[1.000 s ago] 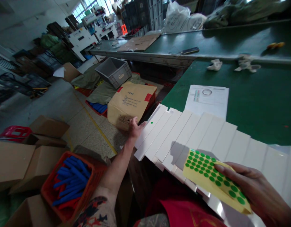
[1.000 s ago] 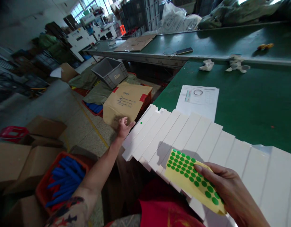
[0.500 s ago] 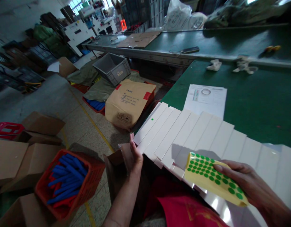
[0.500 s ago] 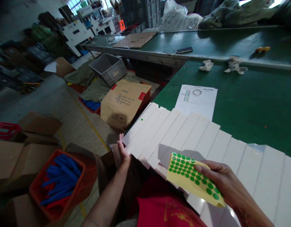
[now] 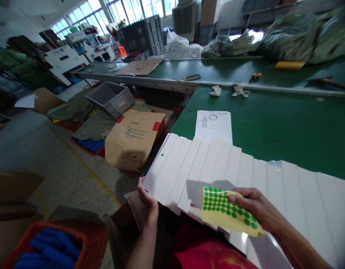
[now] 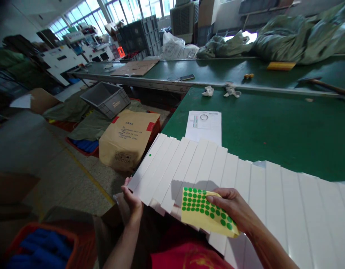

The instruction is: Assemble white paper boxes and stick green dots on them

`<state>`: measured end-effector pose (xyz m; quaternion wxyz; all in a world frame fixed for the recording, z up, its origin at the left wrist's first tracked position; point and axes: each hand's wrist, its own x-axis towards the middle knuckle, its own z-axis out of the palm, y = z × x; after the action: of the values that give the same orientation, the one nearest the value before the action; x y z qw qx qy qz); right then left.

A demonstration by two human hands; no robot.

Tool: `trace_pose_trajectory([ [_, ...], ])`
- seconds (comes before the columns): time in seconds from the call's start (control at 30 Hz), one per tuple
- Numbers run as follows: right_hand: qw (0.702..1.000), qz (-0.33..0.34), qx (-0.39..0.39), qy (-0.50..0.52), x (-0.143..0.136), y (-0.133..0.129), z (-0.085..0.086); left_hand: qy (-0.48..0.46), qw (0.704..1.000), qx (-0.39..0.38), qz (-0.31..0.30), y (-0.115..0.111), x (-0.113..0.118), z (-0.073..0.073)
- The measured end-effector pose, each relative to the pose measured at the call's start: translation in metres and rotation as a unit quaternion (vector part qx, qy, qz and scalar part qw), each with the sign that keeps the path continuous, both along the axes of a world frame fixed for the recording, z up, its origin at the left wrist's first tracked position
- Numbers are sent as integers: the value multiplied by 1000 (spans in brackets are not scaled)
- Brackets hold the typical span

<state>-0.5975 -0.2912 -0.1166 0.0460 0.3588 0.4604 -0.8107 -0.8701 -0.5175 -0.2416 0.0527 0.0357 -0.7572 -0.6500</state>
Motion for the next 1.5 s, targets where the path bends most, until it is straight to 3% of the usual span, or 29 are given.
trace_pose_trajectory([
  [0.13,1000,-5,8,16,0,0,0,23,996,-82,-28,-13,1,13],
  [0.23,999,-22,4,28,-1,-2,0,67,987,-142,-45,-10,-2,40],
  [0.3,999,-28,6,46,-1,-3,0,127,971,-182,-91,13,-8,65],
  [0.4,996,-42,7,74,1,-3,-2,319,849,-294,-302,91,-12,100],
  [0.5,994,-64,-4,89,4,-3,-4,372,704,-347,-496,199,-3,120],
  [0.57,993,-75,-6,92,6,-4,-5,327,618,-401,-592,263,5,123],
  [0.67,991,-89,-9,99,7,-6,-6,285,566,-434,-641,318,9,113],
  [0.73,990,-88,-4,111,7,-8,-8,261,546,-452,-655,326,4,103],
  [0.83,988,-84,11,130,9,-10,-14,242,529,-473,-662,312,-6,91],
  [0.93,985,-90,7,148,10,-9,-16,242,516,-473,-672,300,-11,88],
  [1.0,983,-98,6,154,10,-9,-16,249,511,-461,-682,303,-7,89],
  [1.23,984,-133,14,121,19,-15,-5,279,490,-412,-716,351,51,88],
  [1.33,986,-127,22,108,33,-19,2,289,488,-421,-708,348,69,86],
  [1.5,989,-120,15,87,50,-17,4,314,484,-430,-695,328,73,88],
])
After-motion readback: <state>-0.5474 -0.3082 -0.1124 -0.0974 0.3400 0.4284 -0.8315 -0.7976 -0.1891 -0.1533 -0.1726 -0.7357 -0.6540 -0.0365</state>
